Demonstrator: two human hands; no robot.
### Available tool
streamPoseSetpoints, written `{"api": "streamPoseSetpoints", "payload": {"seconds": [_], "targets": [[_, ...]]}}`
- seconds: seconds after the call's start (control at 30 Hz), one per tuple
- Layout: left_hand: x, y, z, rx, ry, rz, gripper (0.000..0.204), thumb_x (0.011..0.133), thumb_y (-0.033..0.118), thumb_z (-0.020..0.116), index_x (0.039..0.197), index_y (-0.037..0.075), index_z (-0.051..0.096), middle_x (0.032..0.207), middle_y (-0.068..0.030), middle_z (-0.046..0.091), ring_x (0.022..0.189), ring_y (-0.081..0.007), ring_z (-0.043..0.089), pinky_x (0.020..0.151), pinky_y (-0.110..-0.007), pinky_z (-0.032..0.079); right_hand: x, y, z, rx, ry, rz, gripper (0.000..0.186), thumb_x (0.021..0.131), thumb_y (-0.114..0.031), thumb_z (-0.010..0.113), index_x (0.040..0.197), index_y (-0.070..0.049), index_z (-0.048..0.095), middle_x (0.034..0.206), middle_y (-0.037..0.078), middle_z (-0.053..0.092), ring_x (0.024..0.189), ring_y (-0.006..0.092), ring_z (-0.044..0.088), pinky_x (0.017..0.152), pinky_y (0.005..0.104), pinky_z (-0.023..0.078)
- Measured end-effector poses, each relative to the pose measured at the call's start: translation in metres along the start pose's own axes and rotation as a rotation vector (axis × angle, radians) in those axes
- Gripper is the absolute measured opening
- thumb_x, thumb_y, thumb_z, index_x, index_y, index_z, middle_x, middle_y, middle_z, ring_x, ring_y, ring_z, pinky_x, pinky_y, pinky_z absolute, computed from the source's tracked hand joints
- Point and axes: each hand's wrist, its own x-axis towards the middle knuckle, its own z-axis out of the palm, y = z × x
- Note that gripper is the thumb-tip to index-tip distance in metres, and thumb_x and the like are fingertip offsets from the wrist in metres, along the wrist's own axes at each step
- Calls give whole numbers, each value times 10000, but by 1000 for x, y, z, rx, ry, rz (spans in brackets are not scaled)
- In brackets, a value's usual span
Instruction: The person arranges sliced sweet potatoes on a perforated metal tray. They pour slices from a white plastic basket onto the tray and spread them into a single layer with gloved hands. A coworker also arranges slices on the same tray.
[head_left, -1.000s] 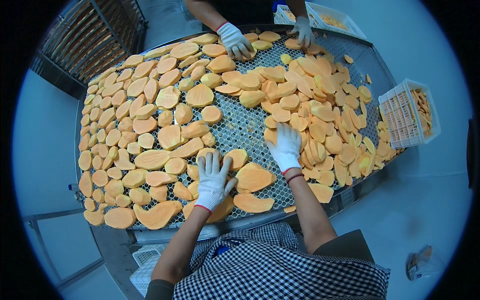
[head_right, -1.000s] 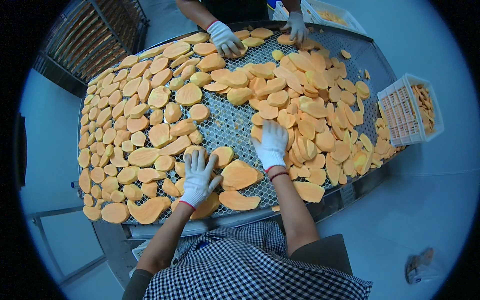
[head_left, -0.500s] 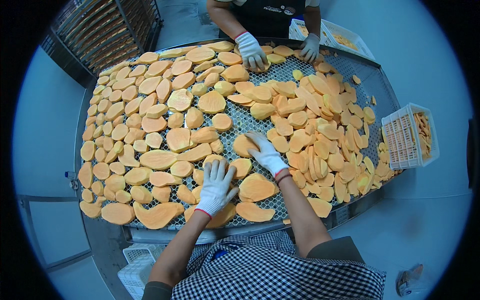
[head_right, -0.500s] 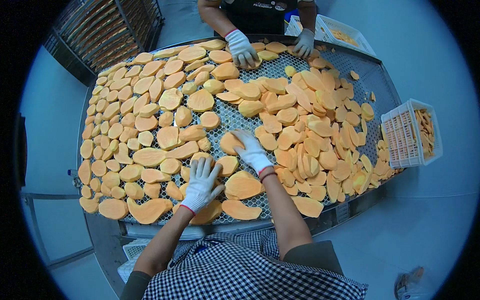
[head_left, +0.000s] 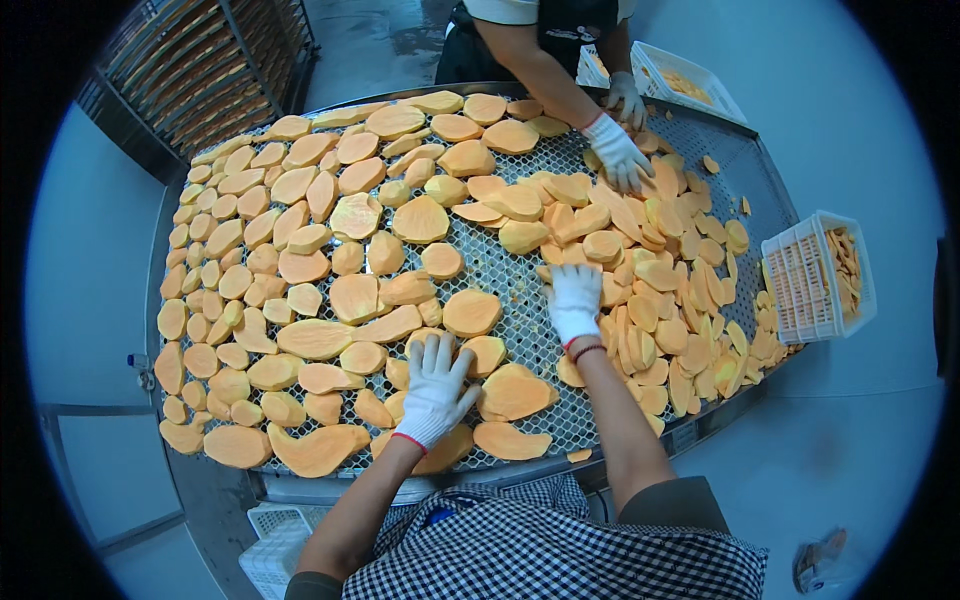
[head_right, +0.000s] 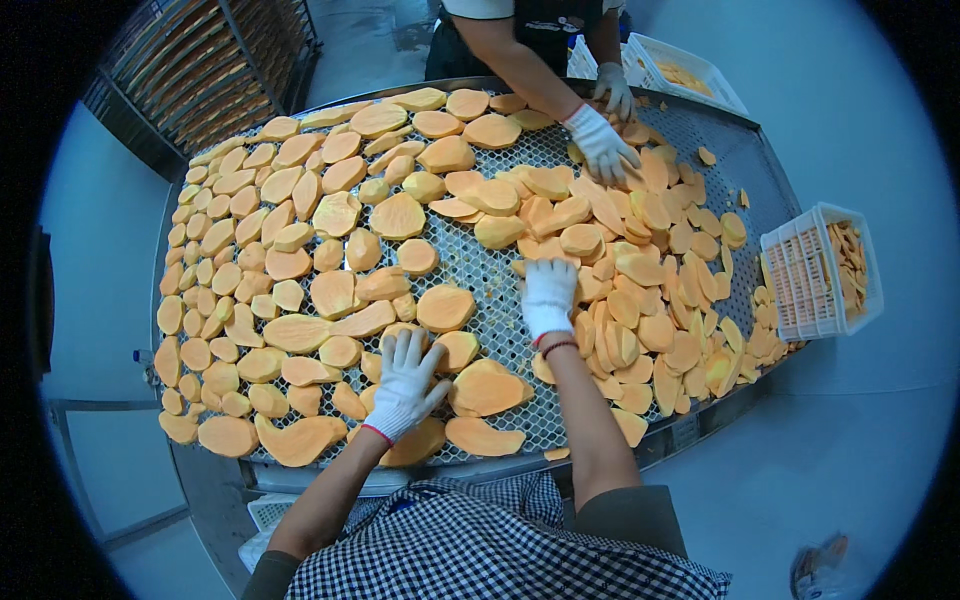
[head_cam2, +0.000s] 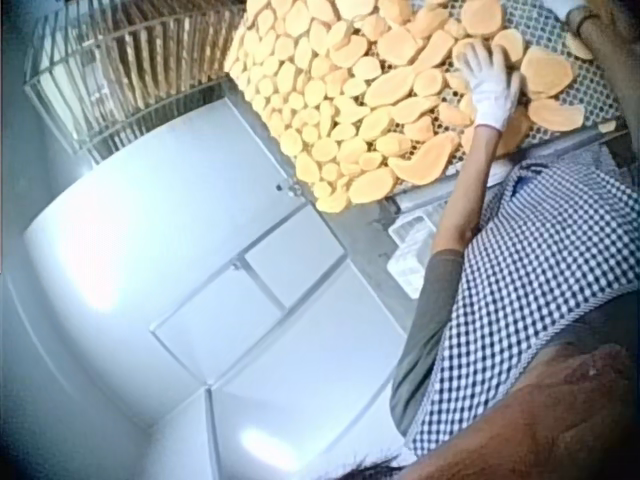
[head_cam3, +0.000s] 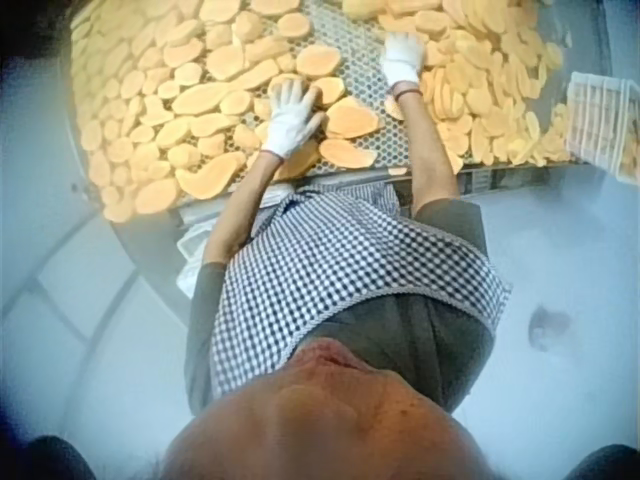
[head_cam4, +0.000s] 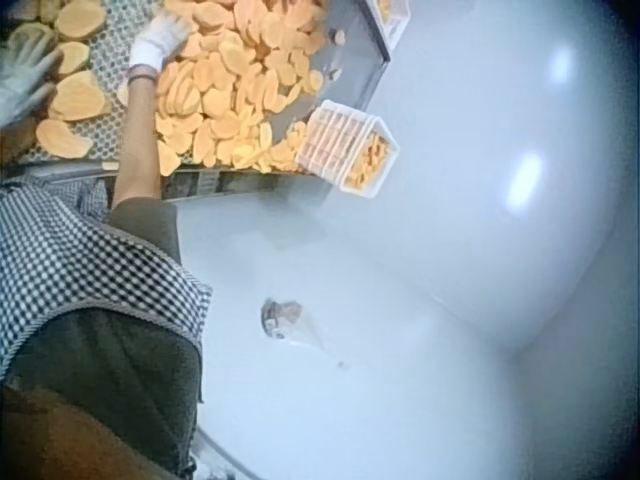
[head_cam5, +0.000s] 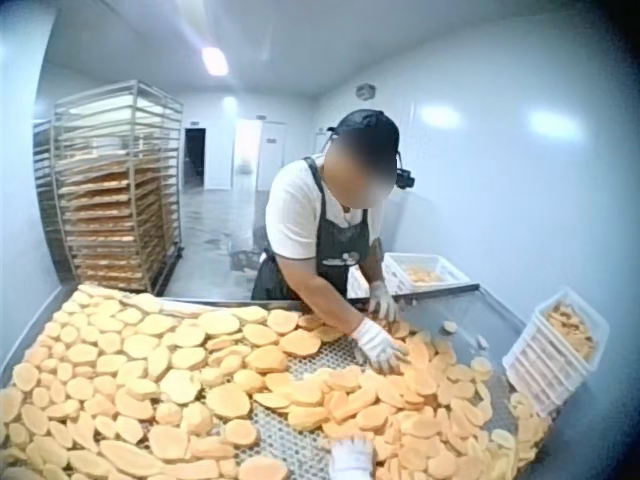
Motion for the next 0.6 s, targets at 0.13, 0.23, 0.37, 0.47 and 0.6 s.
{"api": "streamPoseSetpoints", "payload": {"seconds": [0.13,0.23,0.37,0.47,0.6], "targets": [[-2,-5,-3,-18,-41,-17,608,845,365,705,1346,75,517,1430,-225,429,1373,-428,344,1155,-590,211,49,-9,-53,35,-430,10,524,805,-354,773,1280,-166,660,1083,102,720,1055,295,655,1011,447,448],[12,-5,4,-88,82,-62,587,859,343,695,1342,62,516,1419,-222,448,1358,-422,377,1150,-582,238,44,-19,-32,721,-385,-99,548,834,-335,750,1337,-161,621,1218,153,676,1137,332,635,1043,400,458],[48,-9,-3,68,132,-32,534,879,317,675,1314,45,527,1397,-221,475,1328,-401,426,1145,-567,264,40,-62,-32,675,-285,-48,509,835,-305,737,1303,-130,637,1248,152,643,1153,343,612,1026,408,473],[62,-18,-2,114,-24,-51,511,881,318,672,1287,36,541,1349,-207,507,1294,-378,457,1136,-550,283,38,-72,-22,733,-241,-25,448,836,-296,732,1239,-108,674,1211,144,652,1134,346,616,1021,410,476],[85,-17,-10,-1,-96,-134,478,869,264,689,1269,38,558,1284,-187,538,1255,-349,487,1113,-542,302,41,-68,4,965,-78,-71,392,845,-255,720,1200,-93,685,1240,159,648,1139,357,615,1021,421,481]]}}
